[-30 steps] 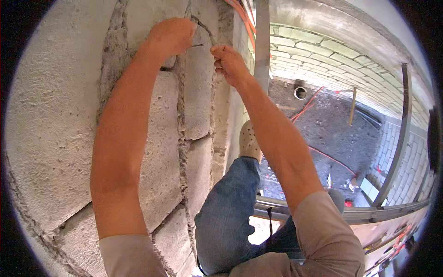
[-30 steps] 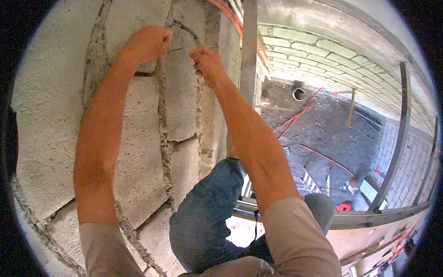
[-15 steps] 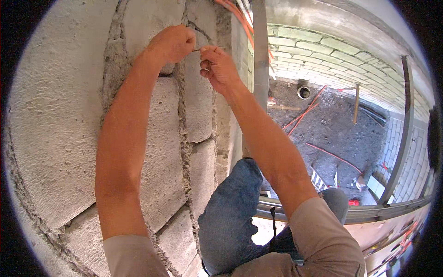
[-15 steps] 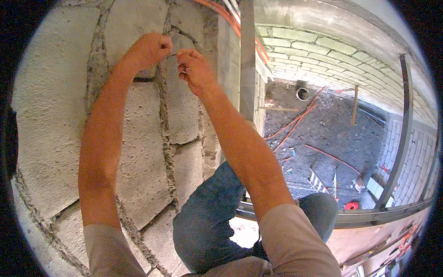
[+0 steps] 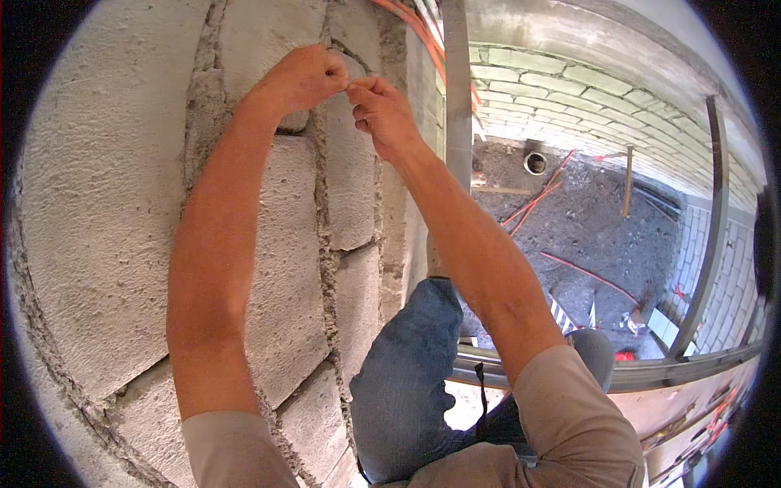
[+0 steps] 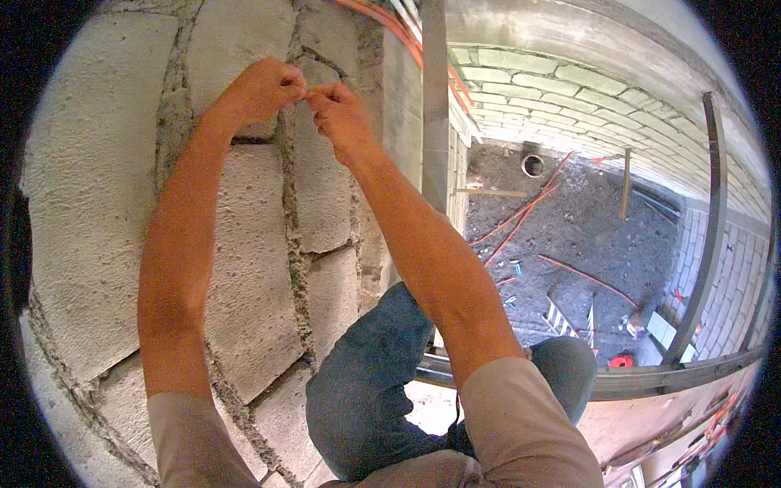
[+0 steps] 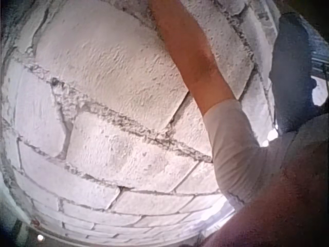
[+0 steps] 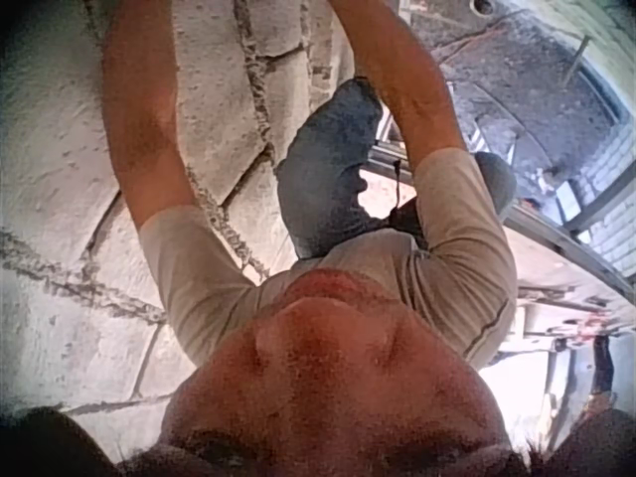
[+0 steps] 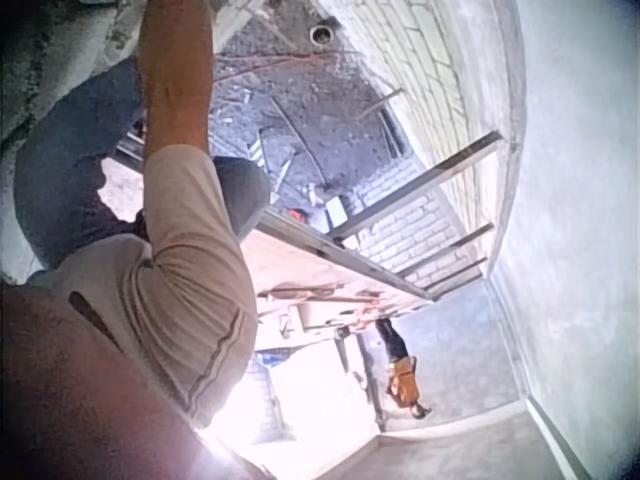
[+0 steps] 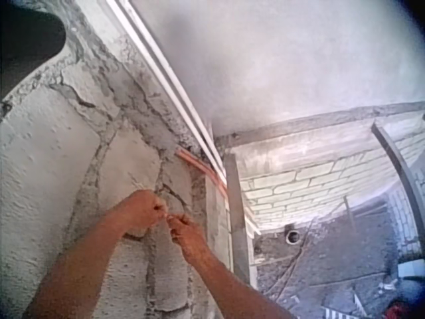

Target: Securing electrical conduits and plumbing pipes to a wall and ceiling frame using wire and string.

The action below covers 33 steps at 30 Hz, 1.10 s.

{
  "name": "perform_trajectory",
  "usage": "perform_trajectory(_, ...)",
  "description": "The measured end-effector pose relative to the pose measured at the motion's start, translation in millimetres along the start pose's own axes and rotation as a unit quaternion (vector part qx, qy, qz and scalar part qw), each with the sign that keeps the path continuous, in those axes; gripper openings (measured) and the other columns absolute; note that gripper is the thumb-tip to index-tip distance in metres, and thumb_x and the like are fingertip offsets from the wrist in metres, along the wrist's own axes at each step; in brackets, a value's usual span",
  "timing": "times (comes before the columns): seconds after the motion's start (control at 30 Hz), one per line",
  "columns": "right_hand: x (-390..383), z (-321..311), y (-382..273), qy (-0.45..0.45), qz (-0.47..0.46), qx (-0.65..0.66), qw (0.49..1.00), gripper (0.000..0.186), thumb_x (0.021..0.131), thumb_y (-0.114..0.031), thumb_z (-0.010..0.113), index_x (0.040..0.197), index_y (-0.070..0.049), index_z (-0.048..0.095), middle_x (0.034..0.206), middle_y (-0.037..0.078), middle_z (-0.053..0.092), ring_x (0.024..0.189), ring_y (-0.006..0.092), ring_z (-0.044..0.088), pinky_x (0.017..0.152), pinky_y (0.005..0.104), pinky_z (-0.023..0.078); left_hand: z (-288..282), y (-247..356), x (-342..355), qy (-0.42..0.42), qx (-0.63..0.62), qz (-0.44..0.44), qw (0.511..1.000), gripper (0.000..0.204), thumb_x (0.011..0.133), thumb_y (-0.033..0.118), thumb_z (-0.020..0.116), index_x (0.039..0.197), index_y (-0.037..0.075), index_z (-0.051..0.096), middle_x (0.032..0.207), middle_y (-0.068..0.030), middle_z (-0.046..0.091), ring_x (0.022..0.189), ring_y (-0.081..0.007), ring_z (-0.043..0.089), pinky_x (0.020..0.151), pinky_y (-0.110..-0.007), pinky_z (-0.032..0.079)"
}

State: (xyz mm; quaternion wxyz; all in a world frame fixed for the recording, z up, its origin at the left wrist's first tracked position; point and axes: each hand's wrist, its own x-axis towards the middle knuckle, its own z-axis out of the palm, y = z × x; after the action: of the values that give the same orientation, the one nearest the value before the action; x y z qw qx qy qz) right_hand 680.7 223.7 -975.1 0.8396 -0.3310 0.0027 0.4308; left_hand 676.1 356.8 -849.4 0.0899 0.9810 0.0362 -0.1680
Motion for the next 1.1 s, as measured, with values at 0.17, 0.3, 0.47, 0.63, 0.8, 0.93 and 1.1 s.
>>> perform_trajectory(0.17,-2,1,0,-0.005,-0.005,-0.033,0.999,0.013,0.089,-0.018,0.068,0.095,-0.009,0.061,0.076,-0.004,0.053,0.062,0.0065,0.045,0.054,0.0233,0.036,3,-4,-3,-0.019,-0.015,-0.013,1.0,0.022,0.082,0.024,0.065,0.084,0.003,0.067,0.067,-0.0121,0.064,0.061,-0.0223,0.059,0.059,-0.039,0.046)
perform_trajectory(0.3,-3,-4,-1,-0.015,-0.032,-0.101,0.994,0.015,0.09,-0.021,0.067,0.095,-0.007,0.062,0.078,-0.003,0.056,0.063,0.0072,0.047,0.056,0.0233,0.038,12,-9,-1,0.008,0.027,-0.011,1.0,0.023,0.083,0.025,0.062,0.085,0.003,0.067,0.067,-0.0127,0.064,0.061,-0.0217,0.06,0.059,-0.038,0.046)
perform_trajectory(0.47,-13,-40,-7,-0.007,-0.047,-0.213,0.976,0.02,0.089,-0.023,0.066,0.092,-0.004,0.066,0.076,-0.001,0.061,0.061,0.0087,0.051,0.057,0.0238,0.042,10,6,-1,0.025,-0.05,-0.095,0.994,0.023,0.083,0.025,0.06,0.085,0.003,0.067,0.065,-0.0124,0.061,0.059,-0.0169,0.056,0.058,-0.036,0.046)
perform_trajectory(0.63,-17,-51,-11,0.031,-0.047,-0.143,0.988,0.014,0.09,-0.019,0.066,0.091,-0.006,0.064,0.077,-0.003,0.059,0.064,0.0073,0.05,0.058,0.0232,0.04,6,13,1,0.051,-0.072,-0.076,0.993,0.023,0.084,0.024,0.06,0.083,0.002,0.066,0.063,-0.0052,0.059,0.06,-0.0118,0.052,0.057,-0.033,0.045)
perform_trajectory(0.8,-19,-27,-21,0.089,-0.08,-0.069,0.99,0.017,0.087,-0.019,0.068,0.088,-0.002,0.067,0.074,0.001,0.062,0.058,0.0085,0.054,0.052,0.0246,0.043,2,18,0,0.038,-0.124,-0.068,0.989,0.022,0.086,0.022,0.061,0.083,0.001,0.066,0.066,-0.0004,0.057,0.064,-0.0087,0.051,0.058,-0.03,0.044)
perform_trajectory(0.93,-18,-20,-28,0.103,-0.119,-0.08,0.984,0.017,0.087,-0.018,0.068,0.091,-0.001,0.067,0.075,0.001,0.062,0.055,0.0092,0.054,0.05,0.0248,0.043,2,29,2,0.032,-0.169,-0.043,0.984,0.022,0.086,0.023,0.061,0.086,0.001,0.067,0.067,-0.0008,0.058,0.065,-0.0082,0.051,0.06,-0.029,0.044)
perform_trajectory(1.1,-30,-10,-39,0.1,-0.094,-0.04,0.99,0.016,0.087,-0.017,0.068,0.091,-0.001,0.067,0.074,0.001,0.062,0.057,0.0092,0.054,0.051,0.0249,0.043,3,35,4,0.085,-0.082,-0.048,0.992,0.026,0.082,0.028,0.058,0.088,0.006,0.069,0.07,-0.0098,0.066,0.063,-0.0198,0.061,0.062,-0.036,0.048)
